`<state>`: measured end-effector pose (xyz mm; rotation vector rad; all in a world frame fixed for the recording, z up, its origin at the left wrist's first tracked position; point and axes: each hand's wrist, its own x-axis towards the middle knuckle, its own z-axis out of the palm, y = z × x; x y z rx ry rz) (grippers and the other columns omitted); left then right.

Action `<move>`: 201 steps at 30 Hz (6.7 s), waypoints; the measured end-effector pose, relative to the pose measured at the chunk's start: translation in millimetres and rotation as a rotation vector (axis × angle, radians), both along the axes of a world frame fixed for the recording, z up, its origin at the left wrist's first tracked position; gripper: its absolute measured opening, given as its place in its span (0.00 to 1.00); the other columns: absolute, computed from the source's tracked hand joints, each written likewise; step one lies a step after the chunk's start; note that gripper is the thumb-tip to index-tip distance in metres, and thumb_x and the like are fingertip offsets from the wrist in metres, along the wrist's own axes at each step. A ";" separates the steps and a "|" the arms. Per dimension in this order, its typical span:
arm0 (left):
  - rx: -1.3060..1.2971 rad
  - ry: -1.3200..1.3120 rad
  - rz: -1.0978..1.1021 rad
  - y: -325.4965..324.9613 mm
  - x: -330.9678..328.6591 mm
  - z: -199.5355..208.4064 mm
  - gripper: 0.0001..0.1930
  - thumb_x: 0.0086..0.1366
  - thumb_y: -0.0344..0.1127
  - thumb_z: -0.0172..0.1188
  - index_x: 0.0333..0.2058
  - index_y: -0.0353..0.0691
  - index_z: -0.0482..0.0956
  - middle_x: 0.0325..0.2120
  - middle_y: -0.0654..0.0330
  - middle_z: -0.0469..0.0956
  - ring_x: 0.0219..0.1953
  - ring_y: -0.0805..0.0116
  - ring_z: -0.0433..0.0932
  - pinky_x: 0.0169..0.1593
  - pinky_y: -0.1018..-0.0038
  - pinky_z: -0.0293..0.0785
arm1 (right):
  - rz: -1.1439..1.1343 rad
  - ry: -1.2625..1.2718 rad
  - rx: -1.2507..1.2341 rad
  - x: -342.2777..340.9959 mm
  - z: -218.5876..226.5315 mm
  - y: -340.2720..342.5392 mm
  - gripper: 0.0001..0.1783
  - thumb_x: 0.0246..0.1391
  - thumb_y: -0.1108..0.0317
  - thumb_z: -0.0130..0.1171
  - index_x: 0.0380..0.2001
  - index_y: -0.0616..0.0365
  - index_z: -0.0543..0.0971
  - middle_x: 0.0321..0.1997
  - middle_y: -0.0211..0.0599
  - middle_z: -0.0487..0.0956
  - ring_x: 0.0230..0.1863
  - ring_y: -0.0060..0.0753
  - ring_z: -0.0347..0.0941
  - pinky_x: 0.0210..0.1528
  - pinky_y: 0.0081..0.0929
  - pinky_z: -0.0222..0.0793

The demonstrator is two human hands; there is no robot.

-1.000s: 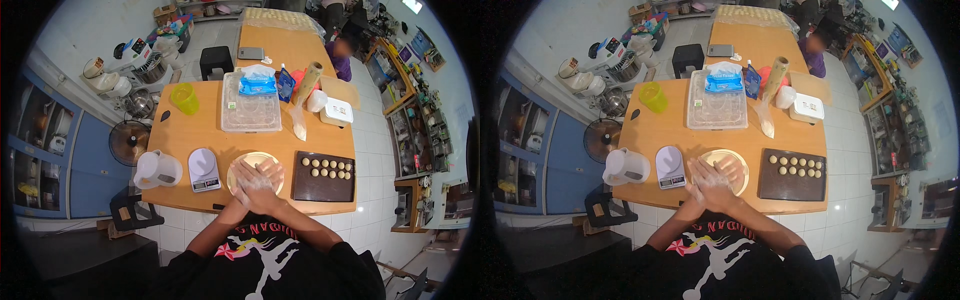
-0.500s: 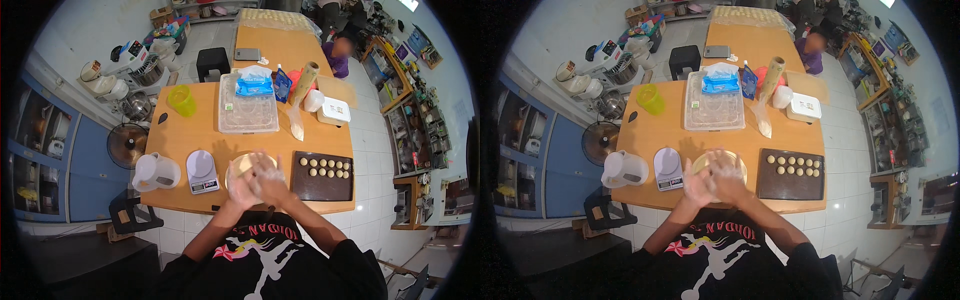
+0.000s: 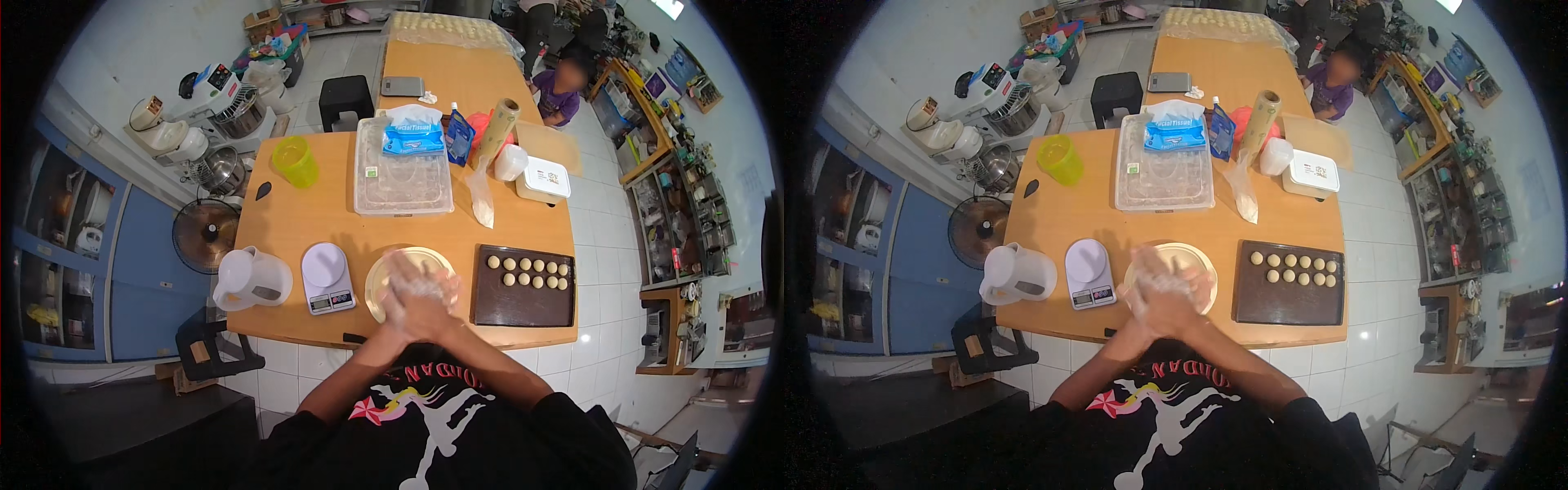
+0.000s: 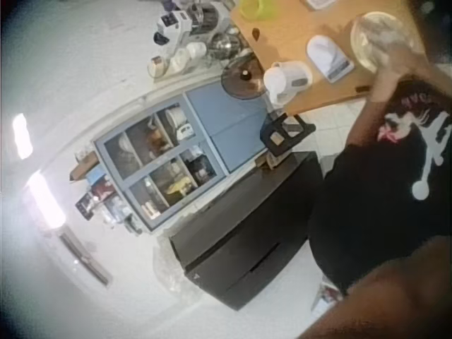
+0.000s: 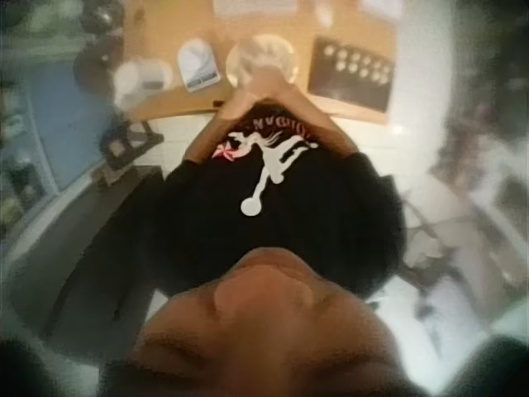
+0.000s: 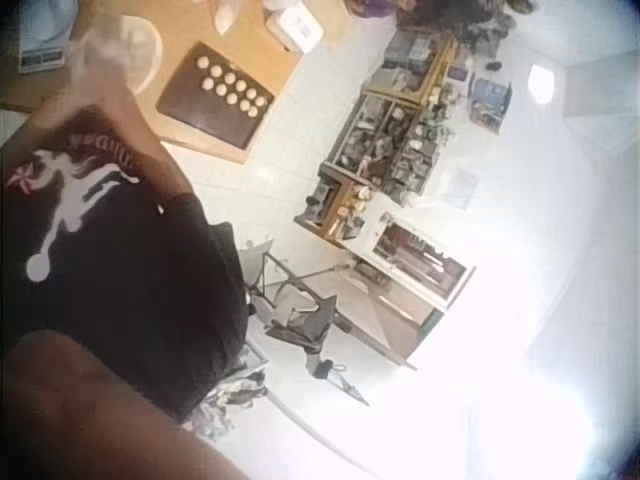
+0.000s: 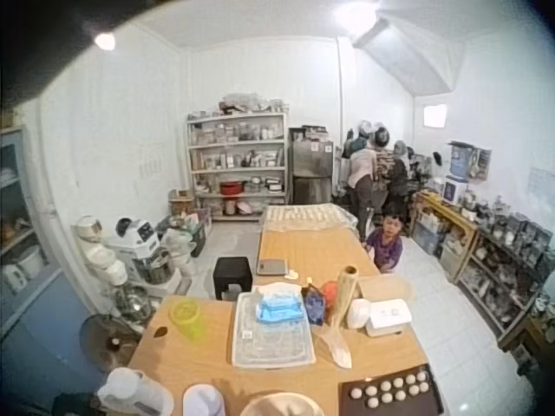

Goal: The person weighs portions of dough on a digital scale, pinches dough from a bowl, and rolls the dough into balls by hand.

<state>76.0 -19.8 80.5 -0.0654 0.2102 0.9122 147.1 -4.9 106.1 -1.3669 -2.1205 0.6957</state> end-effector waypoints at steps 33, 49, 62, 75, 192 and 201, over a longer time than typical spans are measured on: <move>0.235 0.179 0.038 22.8 -15.5 -6.5 0.46 0.62 0.72 0.32 0.67 0.43 0.48 0.65 0.43 0.53 0.67 0.48 0.54 0.67 0.54 0.50 | 0.245 0.024 0.122 2.1 24.4 -14.0 0.35 0.58 0.50 0.47 0.63 0.61 0.63 0.67 0.51 0.61 0.68 0.54 0.54 0.69 0.56 0.40; 0.037 0.045 -0.029 -1.1 -22.1 24.7 0.47 0.63 0.72 0.34 0.67 0.37 0.45 0.66 0.50 0.54 0.68 0.51 0.53 0.68 0.57 0.52 | -0.011 -0.303 0.230 26.5 32.0 9.0 0.29 0.54 0.54 0.53 0.57 0.57 0.71 0.64 0.47 0.66 0.66 0.57 0.57 0.64 0.55 0.52; 0.322 0.139 -0.142 20.0 -9.8 -14.0 0.40 0.66 0.65 0.36 0.67 0.41 0.49 0.66 0.48 0.54 0.66 0.52 0.57 0.68 0.55 0.51 | 0.158 0.134 0.220 3.6 49.6 -7.9 0.25 0.53 0.61 0.54 0.53 0.60 0.73 0.55 0.51 0.73 0.58 0.57 0.67 0.60 0.50 0.60; 0.350 -0.202 -0.078 22.4 -10.7 0.8 0.38 0.68 0.64 0.28 0.67 0.41 0.50 0.66 0.50 0.54 0.68 0.53 0.53 0.68 0.54 0.50 | 0.214 0.108 0.179 1.3 42.4 -13.3 0.34 0.50 0.55 0.55 0.60 0.57 0.68 0.62 0.47 0.68 0.62 0.59 0.60 0.62 0.53 0.55; 0.017 0.321 0.183 36.5 -9.0 4.2 0.36 0.67 0.64 0.37 0.64 0.47 0.55 0.64 0.51 0.56 0.65 0.47 0.57 0.62 0.44 0.56 | 0.029 -0.011 0.162 24.1 7.0 -6.4 0.26 0.64 0.58 0.39 0.61 0.57 0.67 0.69 0.48 0.57 0.71 0.52 0.48 0.69 0.52 0.41; 0.156 -0.134 0.010 21.6 -4.3 -51.6 0.39 0.61 0.73 0.36 0.56 0.45 0.67 0.56 0.46 0.67 0.59 0.49 0.66 0.60 0.50 0.62 | -0.024 0.158 -0.194 21.3 12.1 -11.3 0.33 0.62 0.48 0.38 0.66 0.50 0.58 0.68 0.52 0.58 0.70 0.58 0.47 0.68 0.64 0.29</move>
